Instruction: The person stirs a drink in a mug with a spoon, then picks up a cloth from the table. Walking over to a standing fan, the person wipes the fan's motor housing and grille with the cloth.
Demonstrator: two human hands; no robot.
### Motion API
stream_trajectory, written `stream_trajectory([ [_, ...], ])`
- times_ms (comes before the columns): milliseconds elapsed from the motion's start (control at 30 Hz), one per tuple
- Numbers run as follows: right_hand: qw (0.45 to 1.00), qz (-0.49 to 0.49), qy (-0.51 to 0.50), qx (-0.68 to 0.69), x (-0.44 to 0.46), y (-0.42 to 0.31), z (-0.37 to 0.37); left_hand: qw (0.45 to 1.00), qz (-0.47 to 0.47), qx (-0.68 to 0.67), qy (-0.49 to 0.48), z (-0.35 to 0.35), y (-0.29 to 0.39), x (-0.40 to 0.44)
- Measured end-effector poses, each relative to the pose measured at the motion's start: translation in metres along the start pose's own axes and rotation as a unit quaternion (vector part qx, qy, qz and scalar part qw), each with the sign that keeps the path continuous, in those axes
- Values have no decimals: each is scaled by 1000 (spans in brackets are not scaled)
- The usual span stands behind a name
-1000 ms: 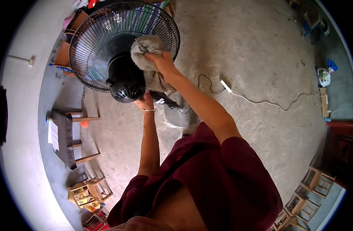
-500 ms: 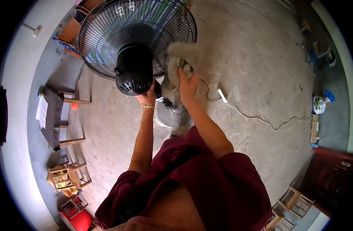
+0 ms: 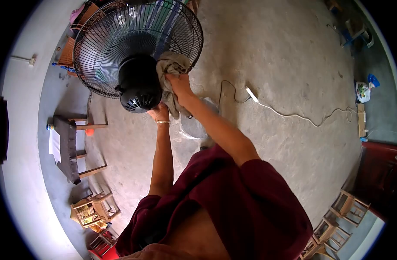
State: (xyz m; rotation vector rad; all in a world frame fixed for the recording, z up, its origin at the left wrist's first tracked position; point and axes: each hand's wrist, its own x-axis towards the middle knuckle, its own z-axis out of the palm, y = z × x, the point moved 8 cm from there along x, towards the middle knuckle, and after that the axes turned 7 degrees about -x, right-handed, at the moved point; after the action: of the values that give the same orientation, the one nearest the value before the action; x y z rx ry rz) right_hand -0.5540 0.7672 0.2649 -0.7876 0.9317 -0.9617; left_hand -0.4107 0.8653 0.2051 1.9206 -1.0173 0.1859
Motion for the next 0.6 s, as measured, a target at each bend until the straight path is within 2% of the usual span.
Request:
stream_trajectory([
  [33,998,18,-40,49,2,0,5,999,-1,44,-23,0,1,0],
  [100,998,51,-43,0,1,13,-8,990,-58,-130,-9,-3,6,5],
  [167,992,113,50,-12,16,66,-42,982,-47,-183,29,-22,40,10],
  [200,993,111,49,-11,24,82,-48,969,-35,-234,67,-31,52,12],
  [300,992,63,81,77,30,95,-54,961,-54,-256,90,-33,57,12],
  [367,987,79,111,-88,14,69,-42,972,-43,-219,75,-27,46,12],
  [400,986,80,116,-83,8,54,-41,981,-36,-182,63,-21,39,11],
  [467,984,-11,-42,-173,3,20,-13,981,-38,-187,44,-13,17,8],
  [500,985,-12,-37,-168,10,21,-13,980,-45,-193,34,-11,18,10],
  [533,970,-84,-48,-222,16,14,-7,977,-9,-203,71,-19,23,9],
  [567,948,-152,-58,-274,18,8,-2,978,-8,-199,62,-21,25,6],
  [600,928,-140,-67,-339,21,5,-5,978,-39,-202,44,-23,31,7],
])
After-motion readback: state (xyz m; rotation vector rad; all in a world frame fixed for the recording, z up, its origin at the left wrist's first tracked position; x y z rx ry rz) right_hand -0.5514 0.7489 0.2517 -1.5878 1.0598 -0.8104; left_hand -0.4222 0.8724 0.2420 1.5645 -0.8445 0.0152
